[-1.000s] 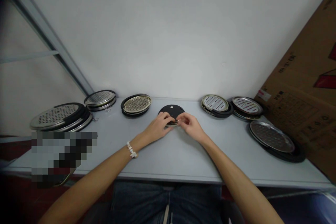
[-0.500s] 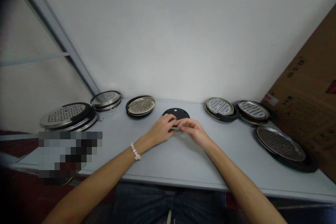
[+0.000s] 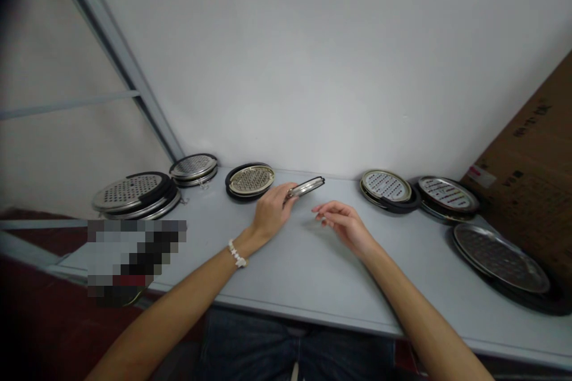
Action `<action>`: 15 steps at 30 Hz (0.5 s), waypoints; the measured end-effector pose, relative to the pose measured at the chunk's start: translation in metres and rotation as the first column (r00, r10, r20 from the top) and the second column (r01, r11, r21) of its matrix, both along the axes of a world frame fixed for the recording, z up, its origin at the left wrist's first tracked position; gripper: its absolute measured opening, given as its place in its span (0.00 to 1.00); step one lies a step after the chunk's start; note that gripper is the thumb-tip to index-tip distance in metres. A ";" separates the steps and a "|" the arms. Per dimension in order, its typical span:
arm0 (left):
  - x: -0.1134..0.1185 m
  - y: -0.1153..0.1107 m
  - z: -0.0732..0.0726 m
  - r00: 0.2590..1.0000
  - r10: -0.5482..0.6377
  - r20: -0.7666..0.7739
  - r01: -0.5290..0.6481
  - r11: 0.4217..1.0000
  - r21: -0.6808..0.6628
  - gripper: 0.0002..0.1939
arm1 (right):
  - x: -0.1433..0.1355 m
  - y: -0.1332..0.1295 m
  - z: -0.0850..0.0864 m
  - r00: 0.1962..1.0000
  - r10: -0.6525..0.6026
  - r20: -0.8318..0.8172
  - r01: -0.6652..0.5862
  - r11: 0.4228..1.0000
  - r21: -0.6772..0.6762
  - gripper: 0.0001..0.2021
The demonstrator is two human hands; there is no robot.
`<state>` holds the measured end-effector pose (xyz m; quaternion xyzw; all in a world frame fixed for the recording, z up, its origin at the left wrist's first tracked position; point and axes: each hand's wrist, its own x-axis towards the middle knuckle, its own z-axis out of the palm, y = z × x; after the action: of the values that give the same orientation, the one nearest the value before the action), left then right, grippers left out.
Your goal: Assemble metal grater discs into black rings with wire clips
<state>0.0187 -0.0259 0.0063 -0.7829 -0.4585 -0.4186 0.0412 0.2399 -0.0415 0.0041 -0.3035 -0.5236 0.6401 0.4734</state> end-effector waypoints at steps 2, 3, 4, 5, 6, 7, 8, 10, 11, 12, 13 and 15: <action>-0.001 0.001 0.000 0.992 0.016 0.121 -0.012 0.999 -0.037 0.14 | 0.002 0.003 -0.002 0.999 -0.034 -0.011 0.033 0.999 -0.039 0.07; -0.001 0.001 0.000 0.982 0.024 0.186 -0.013 0.998 -0.061 0.14 | 0.002 0.004 -0.003 0.998 -0.057 -0.017 0.056 0.997 -0.055 0.07; -0.001 0.002 0.001 0.967 0.031 0.253 -0.009 0.996 -0.088 0.14 | 0.003 0.005 -0.004 0.996 -0.084 -0.023 0.083 0.994 -0.069 0.07; -0.001 0.003 0.001 0.946 0.037 0.322 0.000 0.993 -0.114 0.14 | 0.003 0.006 -0.005 0.993 -0.112 -0.028 0.110 0.991 -0.080 0.07; -0.001 0.004 0.002 0.919 0.042 0.392 0.013 0.991 -0.136 0.14 | 0.003 0.007 -0.006 0.990 -0.137 -0.031 0.133 0.987 -0.093 0.07; -0.001 0.005 0.003 0.886 0.044 0.461 0.032 0.987 -0.155 0.14 | 0.004 0.008 -0.007 0.987 -0.157 -0.033 0.153 0.982 -0.107 0.08; -0.002 0.007 0.005 0.848 0.039 0.528 0.059 0.984 -0.168 0.14 | 0.005 0.009 -0.007 0.985 -0.171 -0.037 0.165 0.979 -0.124 0.08; -0.005 0.010 0.010 0.750 0.020 0.662 0.126 0.977 -0.172 0.15 | 0.007 0.011 -0.007 0.980 -0.187 -0.061 0.175 0.970 -0.169 0.09; -0.008 0.011 0.014 0.686 0.008 0.727 0.159 0.974 -0.160 0.16 | 0.009 0.012 -0.007 0.977 -0.197 -0.081 0.179 0.964 -0.195 0.09; -0.012 0.012 0.017 0.610 -0.004 0.792 0.186 0.973 -0.138 0.17 | 0.010 0.013 -0.008 0.972 -0.210 -0.104 0.183 0.958 -0.221 0.10; -0.017 0.012 0.021 0.524 -0.012 0.851 0.203 0.973 -0.112 0.17 | 0.011 0.014 -0.008 0.966 -0.223 -0.128 0.188 0.952 -0.241 0.10; -0.032 0.013 0.030 0.337 -0.018 0.941 0.203 0.978 -0.053 0.17 | 0.013 0.016 -0.009 0.956 -0.244 -0.166 0.196 0.945 -0.261 0.10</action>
<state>-0.0135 -0.0130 0.0368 -0.4319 -0.3772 -0.7541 -0.3202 0.2533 -0.0258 -0.0051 -0.3508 -0.3553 0.6688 0.5509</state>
